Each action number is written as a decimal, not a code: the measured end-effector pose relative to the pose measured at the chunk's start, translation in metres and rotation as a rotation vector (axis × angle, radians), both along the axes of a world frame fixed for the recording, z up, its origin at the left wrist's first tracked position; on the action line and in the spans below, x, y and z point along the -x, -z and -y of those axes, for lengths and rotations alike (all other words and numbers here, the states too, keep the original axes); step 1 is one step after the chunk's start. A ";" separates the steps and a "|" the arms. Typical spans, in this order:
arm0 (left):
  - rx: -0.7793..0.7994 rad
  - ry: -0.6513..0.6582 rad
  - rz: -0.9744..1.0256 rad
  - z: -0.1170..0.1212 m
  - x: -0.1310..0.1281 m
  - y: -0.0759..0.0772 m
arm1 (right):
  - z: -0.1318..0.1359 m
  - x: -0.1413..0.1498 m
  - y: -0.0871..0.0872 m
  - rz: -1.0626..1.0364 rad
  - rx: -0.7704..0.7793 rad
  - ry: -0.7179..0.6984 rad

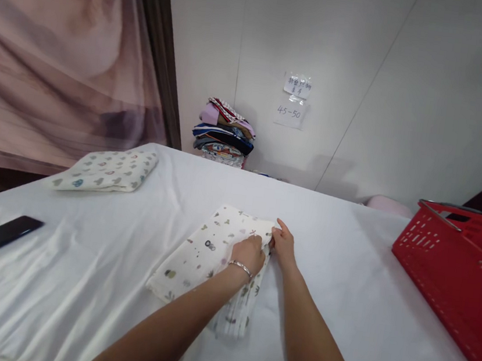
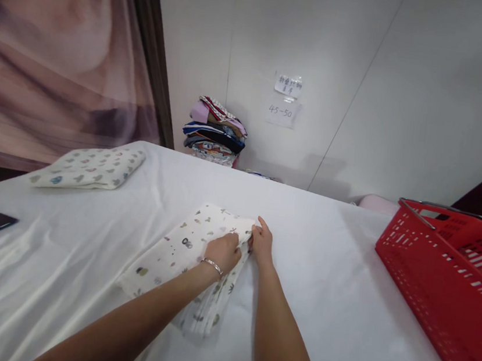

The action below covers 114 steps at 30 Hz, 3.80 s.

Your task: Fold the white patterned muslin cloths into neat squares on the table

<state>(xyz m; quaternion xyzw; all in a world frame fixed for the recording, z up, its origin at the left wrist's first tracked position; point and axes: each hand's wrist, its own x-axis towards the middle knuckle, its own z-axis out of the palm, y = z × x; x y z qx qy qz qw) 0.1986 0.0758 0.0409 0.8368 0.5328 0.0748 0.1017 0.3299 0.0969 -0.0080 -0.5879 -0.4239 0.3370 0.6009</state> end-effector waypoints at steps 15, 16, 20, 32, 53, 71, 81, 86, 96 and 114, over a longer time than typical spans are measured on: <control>0.081 0.034 -0.044 0.006 -0.006 0.007 | 0.002 -0.005 0.008 0.412 0.015 0.058; 0.075 0.038 -0.041 0.006 -0.006 0.008 | 0.002 -0.006 0.009 0.425 0.023 0.065; 0.051 0.049 -0.037 0.011 -0.004 0.010 | 0.000 -0.010 0.014 0.457 0.067 0.096; 0.052 0.086 -0.015 0.019 -0.004 0.007 | 0.006 0.011 -0.015 0.588 -0.178 0.049; 0.000 0.224 -0.008 0.076 0.037 0.004 | 0.003 0.005 0.009 0.720 -0.197 -0.151; -0.114 0.425 0.071 0.122 0.083 0.029 | 0.000 -0.003 0.022 0.790 -0.194 -0.153; -0.178 0.503 0.117 0.103 0.115 0.011 | 0.003 -0.002 0.022 0.747 -0.190 -0.159; -0.219 0.459 0.076 0.094 0.113 0.024 | 0.002 -0.003 0.025 0.715 -0.193 -0.159; -0.206 0.451 0.097 0.099 0.114 0.033 | 0.007 -0.001 0.031 0.554 -0.172 -0.140; -0.108 -0.283 0.205 0.024 0.177 0.036 | 0.119 0.018 -0.001 -0.344 0.310 -0.012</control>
